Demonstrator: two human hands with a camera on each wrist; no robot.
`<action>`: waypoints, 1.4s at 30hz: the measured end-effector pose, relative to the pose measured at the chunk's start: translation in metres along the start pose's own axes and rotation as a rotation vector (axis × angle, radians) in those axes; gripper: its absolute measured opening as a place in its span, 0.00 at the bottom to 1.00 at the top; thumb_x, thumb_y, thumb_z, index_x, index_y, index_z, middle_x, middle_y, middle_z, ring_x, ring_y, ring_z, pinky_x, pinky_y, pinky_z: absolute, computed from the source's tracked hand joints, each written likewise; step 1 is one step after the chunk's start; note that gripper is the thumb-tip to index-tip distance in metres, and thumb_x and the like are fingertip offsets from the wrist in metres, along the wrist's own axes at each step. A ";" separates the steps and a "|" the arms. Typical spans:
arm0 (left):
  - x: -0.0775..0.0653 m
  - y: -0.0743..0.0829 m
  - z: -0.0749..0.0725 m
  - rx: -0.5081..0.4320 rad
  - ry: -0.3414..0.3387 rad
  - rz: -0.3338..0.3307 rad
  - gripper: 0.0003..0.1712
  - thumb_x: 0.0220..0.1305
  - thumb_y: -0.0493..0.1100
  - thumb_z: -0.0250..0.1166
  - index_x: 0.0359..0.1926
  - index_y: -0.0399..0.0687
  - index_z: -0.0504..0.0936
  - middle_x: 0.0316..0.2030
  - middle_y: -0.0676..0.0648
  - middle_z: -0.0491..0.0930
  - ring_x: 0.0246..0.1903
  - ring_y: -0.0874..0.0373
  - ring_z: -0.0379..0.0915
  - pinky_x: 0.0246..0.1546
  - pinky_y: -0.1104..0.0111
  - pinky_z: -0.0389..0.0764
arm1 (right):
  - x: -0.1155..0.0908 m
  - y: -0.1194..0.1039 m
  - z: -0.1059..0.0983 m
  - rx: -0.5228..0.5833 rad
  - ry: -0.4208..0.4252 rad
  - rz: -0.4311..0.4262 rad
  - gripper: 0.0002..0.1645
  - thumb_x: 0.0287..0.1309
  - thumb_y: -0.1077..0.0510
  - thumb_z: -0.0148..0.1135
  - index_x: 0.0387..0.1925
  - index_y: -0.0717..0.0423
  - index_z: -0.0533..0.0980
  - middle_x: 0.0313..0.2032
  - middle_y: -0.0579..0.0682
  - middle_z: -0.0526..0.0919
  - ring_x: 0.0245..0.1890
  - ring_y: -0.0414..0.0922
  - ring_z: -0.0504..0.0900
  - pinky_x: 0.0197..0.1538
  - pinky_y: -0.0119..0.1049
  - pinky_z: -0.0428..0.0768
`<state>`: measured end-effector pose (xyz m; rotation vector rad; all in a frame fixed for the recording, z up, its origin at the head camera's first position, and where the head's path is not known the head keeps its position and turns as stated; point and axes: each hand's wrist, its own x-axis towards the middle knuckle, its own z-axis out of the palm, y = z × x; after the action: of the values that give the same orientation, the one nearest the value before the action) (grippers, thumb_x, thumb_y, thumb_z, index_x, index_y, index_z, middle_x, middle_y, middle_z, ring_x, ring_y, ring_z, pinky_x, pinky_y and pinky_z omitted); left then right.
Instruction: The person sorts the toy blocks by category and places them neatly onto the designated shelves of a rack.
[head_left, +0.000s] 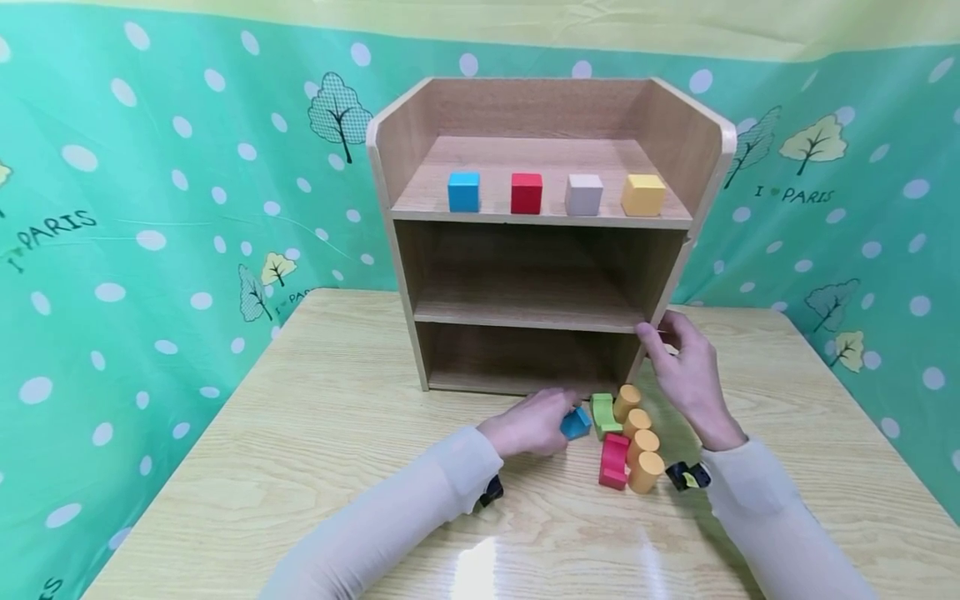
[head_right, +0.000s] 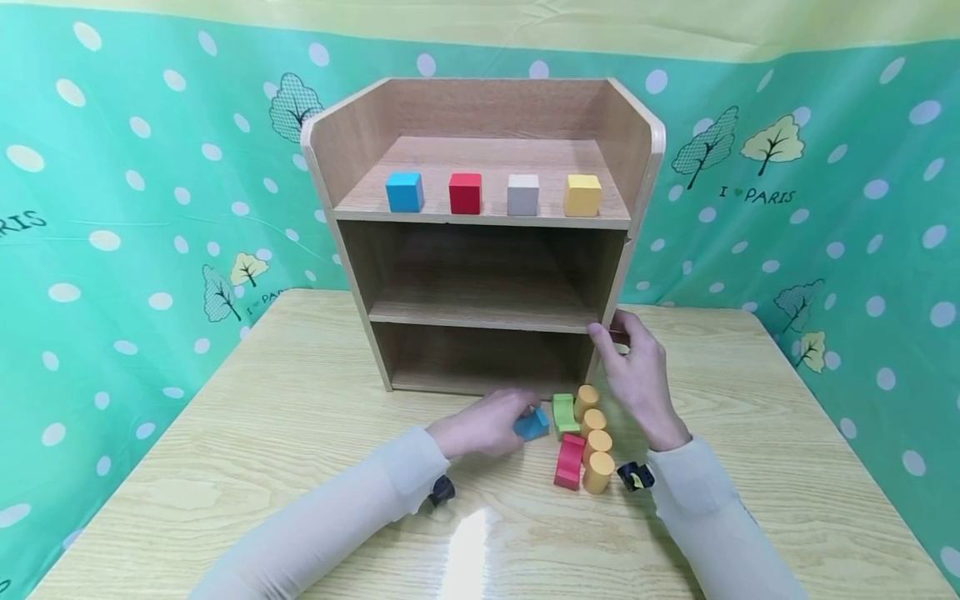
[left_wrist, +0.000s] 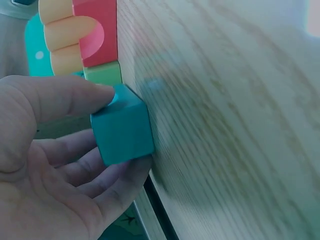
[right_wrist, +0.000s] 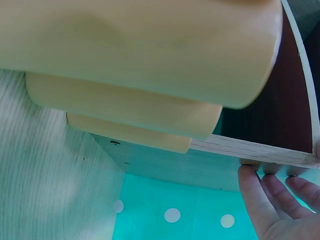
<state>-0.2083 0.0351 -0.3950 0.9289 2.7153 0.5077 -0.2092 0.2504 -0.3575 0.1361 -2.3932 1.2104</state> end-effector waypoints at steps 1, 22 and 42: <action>0.000 -0.001 0.000 0.000 0.003 0.007 0.34 0.51 0.37 0.70 0.61 0.48 0.72 0.46 0.52 0.75 0.38 0.61 0.67 0.36 0.74 0.71 | 0.000 0.000 0.000 0.000 0.000 -0.001 0.33 0.64 0.41 0.54 0.62 0.57 0.68 0.54 0.57 0.75 0.51 0.54 0.76 0.40 0.18 0.74; 0.000 -0.011 0.005 -0.022 0.058 0.068 0.31 0.50 0.36 0.71 0.57 0.48 0.75 0.48 0.50 0.77 0.40 0.63 0.69 0.41 0.75 0.73 | 0.001 0.002 0.001 0.003 0.011 -0.011 0.31 0.65 0.41 0.53 0.61 0.58 0.69 0.52 0.56 0.76 0.49 0.52 0.77 0.47 0.53 0.78; 0.001 -0.012 0.007 -0.051 0.057 0.069 0.30 0.49 0.33 0.70 0.56 0.47 0.75 0.49 0.50 0.78 0.36 0.64 0.69 0.36 0.78 0.72 | 0.000 0.000 0.000 -0.013 -0.004 0.004 0.33 0.65 0.40 0.53 0.62 0.56 0.68 0.54 0.57 0.76 0.50 0.53 0.77 0.42 0.23 0.76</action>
<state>-0.2134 0.0279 -0.4059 1.0124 2.7147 0.6223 -0.2096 0.2500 -0.3575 0.1298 -2.4055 1.1965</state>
